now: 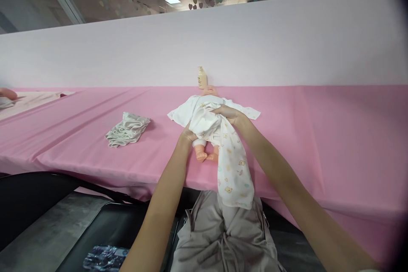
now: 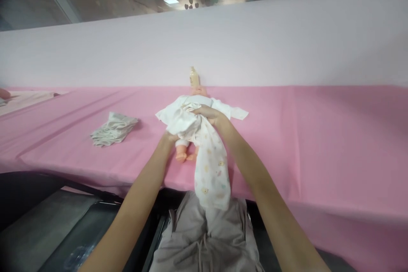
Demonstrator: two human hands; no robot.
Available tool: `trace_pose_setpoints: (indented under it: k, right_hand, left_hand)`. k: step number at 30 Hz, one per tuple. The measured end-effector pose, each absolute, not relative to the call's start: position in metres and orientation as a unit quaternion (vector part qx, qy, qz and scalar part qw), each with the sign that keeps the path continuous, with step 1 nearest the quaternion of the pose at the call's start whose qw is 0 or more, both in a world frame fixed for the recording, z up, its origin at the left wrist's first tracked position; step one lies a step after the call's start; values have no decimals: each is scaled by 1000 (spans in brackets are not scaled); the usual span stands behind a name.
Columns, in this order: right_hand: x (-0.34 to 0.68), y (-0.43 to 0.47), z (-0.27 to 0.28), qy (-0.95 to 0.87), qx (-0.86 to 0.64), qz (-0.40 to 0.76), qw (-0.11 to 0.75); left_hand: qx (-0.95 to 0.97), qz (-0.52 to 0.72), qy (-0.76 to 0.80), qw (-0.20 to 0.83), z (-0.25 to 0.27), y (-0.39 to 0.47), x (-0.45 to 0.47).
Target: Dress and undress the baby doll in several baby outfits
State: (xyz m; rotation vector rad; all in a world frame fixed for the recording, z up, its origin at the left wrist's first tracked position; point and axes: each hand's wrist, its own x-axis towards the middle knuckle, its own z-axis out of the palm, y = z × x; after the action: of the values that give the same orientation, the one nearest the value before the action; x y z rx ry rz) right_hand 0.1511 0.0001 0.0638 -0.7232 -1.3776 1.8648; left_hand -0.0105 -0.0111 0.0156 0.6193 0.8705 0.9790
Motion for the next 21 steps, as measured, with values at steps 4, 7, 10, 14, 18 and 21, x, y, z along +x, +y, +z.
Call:
trace_pose_setpoints:
  k: [4, 7, 10, 14, 18, 21]
  right_hand:
    - [153, -5, 64, -598, -261, 687, 319]
    - [156, -10, 67, -651, -277, 639, 302]
    - [156, -9, 67, -638, -295, 621, 347]
    - [151, 0, 59, -566, -310, 638, 420]
    - [146, 0, 57, -580, -288, 641, 412]
    - [148, -8, 63, -619, -300, 643, 337]
  left_hand:
    - [295, 497, 286, 764, 17, -10, -11]
    - [303, 511, 208, 777, 14, -10, -14]
    - [316, 499, 191, 784, 11, -10, -16]
    - [324, 492, 195, 784, 10, -7, -16]
    - [318, 490, 194, 788, 10, -2, -13]
    - [309, 497, 198, 786, 12, -3, -11]
